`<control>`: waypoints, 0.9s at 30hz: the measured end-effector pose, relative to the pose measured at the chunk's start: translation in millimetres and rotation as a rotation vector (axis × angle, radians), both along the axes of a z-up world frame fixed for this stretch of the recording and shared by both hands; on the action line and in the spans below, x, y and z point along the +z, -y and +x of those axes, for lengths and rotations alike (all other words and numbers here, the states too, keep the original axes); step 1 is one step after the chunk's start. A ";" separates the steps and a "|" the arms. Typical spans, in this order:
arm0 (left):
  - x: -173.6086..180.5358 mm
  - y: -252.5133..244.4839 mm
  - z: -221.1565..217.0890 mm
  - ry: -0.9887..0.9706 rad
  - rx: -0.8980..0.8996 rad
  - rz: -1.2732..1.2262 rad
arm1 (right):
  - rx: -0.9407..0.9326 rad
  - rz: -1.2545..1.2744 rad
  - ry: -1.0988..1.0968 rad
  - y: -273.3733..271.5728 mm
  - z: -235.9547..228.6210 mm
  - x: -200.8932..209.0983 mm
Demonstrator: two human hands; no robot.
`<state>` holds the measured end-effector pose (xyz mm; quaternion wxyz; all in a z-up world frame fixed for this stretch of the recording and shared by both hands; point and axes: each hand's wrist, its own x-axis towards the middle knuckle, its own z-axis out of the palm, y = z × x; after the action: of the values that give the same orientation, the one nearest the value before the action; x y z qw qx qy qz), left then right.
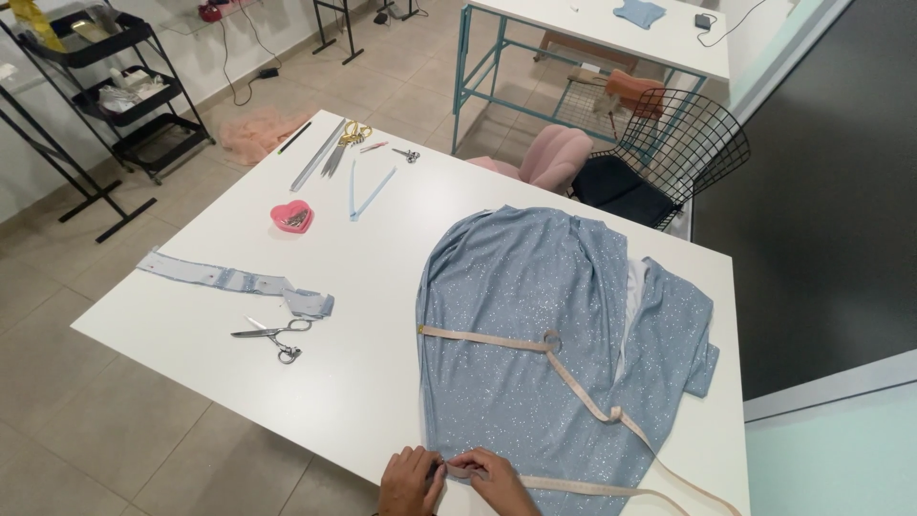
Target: Measuring and pinning fabric patterns on a workbench in a sewing studio.
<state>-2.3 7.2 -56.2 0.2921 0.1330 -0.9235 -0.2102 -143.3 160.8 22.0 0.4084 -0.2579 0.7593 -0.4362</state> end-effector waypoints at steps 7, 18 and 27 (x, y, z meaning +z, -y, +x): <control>-0.8 -0.3 -0.2 -0.009 0.005 0.001 | 0.009 0.003 -0.013 0.0 -0.6 -3.8; -0.5 -0.7 -0.8 -0.023 0.011 0.002 | 0.028 -0.030 -0.023 -1.2 -2.4 -8.9; -7.2 -0.8 -2.1 0.022 0.042 -0.003 | 0.028 0.038 -0.045 0.3 -1.4 0.6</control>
<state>-4.4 8.1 -63.4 0.2863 0.1542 -0.9240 -0.2012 -144.7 160.6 22.6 0.4021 -0.2707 0.7727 -0.4098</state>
